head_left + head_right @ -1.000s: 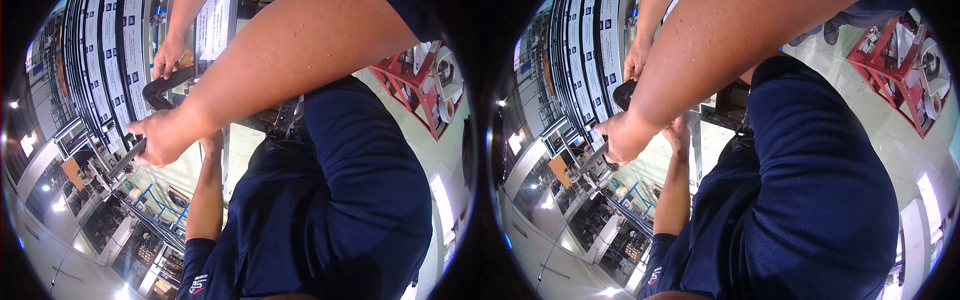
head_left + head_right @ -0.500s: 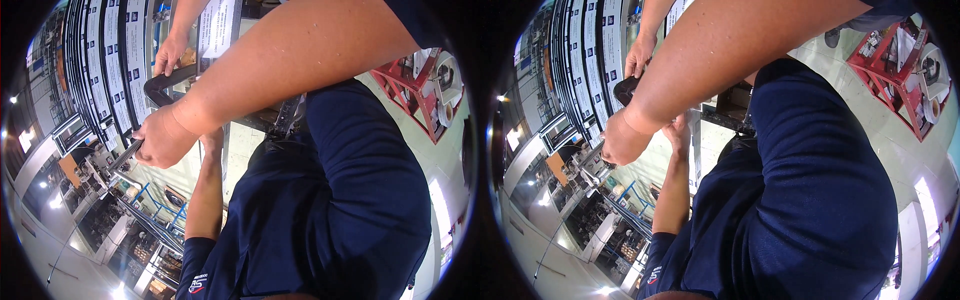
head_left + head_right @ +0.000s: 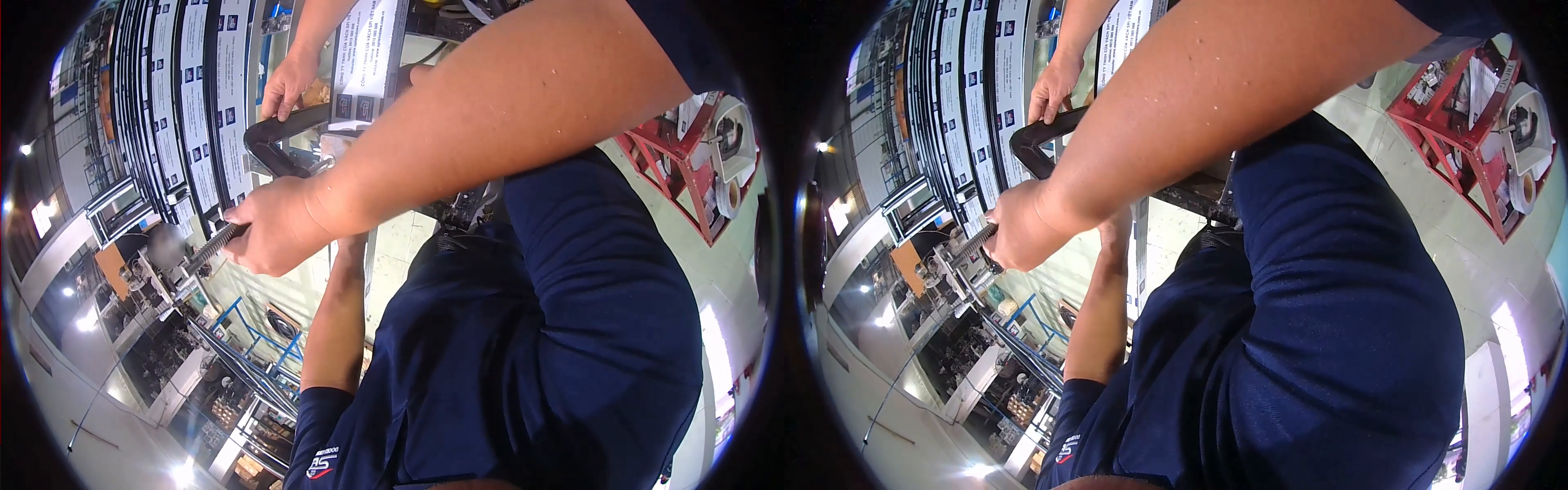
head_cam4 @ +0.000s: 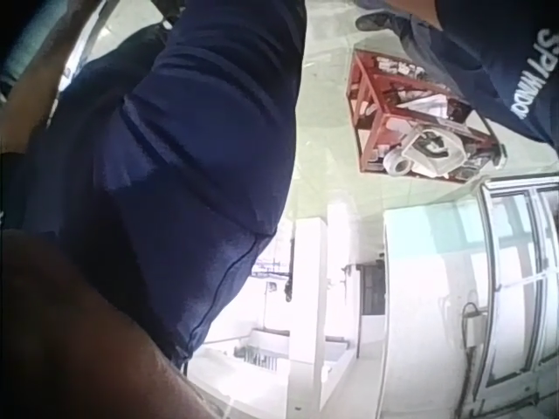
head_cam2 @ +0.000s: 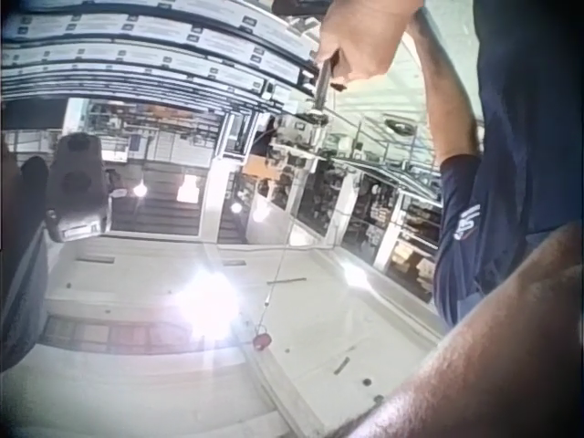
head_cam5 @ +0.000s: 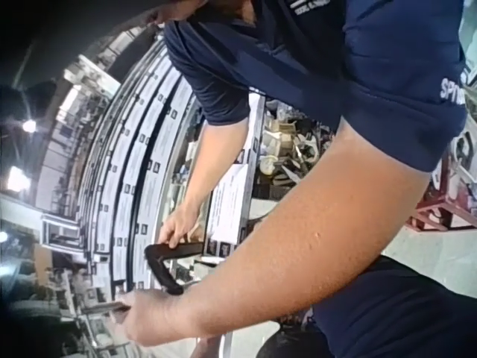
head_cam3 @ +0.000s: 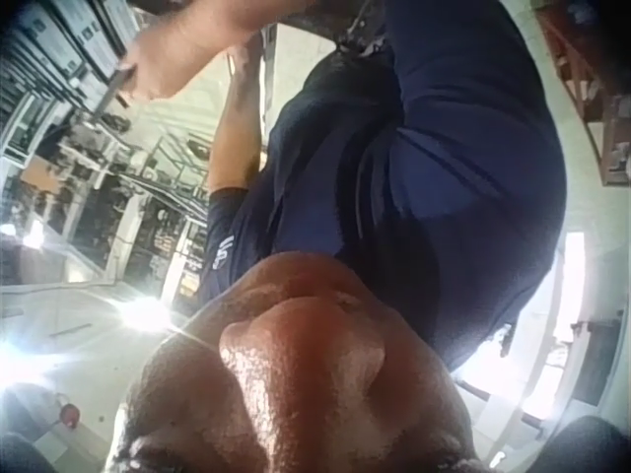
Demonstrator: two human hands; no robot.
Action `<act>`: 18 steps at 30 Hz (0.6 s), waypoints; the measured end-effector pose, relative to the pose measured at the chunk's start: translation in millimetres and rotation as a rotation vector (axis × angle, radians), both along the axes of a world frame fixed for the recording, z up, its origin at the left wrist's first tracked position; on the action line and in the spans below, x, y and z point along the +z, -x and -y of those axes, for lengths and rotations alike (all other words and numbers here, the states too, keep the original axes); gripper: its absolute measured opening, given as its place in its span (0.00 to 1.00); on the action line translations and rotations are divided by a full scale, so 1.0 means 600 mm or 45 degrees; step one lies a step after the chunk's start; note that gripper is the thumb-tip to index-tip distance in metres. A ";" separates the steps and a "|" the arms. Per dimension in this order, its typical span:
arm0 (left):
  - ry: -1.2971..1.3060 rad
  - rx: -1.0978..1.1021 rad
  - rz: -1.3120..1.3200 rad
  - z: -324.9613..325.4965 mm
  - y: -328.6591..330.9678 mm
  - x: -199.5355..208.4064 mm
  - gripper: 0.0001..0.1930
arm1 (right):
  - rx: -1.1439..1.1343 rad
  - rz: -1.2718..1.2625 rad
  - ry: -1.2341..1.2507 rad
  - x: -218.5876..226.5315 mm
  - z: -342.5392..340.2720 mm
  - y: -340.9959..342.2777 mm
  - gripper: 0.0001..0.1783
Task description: The person assembles metal frames by hand, then seals them using a sealant gun and sealant from a tube, bracing the frames with C-clamps during the process.
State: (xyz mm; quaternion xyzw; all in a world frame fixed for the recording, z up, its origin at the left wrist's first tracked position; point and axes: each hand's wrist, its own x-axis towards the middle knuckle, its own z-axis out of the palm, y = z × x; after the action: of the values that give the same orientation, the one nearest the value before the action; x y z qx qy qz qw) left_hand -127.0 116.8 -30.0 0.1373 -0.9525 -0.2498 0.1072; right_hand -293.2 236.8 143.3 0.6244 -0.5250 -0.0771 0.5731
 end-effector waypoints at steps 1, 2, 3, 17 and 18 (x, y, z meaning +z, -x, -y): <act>-0.114 0.059 0.021 -0.003 -0.003 0.001 0.29 | -0.044 -0.009 0.001 0.013 -0.015 -0.002 0.12; -0.234 0.097 0.048 -0.012 0.002 0.002 0.28 | -0.062 0.013 0.086 0.010 -0.014 0.003 0.16; -0.352 0.139 0.074 -0.020 0.005 0.004 0.28 | -0.067 0.012 0.086 0.009 -0.007 0.012 0.16; -0.584 0.131 0.318 -0.020 -0.001 -0.002 0.34 | 0.397 0.191 0.065 0.017 -0.006 0.021 0.08; -1.304 0.430 0.133 -0.040 -0.006 0.004 0.32 | 0.233 0.166 0.098 0.019 -0.017 0.007 0.09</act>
State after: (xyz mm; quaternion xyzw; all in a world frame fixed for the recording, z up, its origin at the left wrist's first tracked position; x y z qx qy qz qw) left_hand -123.2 140.8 -27.8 0.3354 -0.6775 -0.6543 0.0178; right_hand -297.6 247.0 154.6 0.6510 -0.5046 0.0364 0.5659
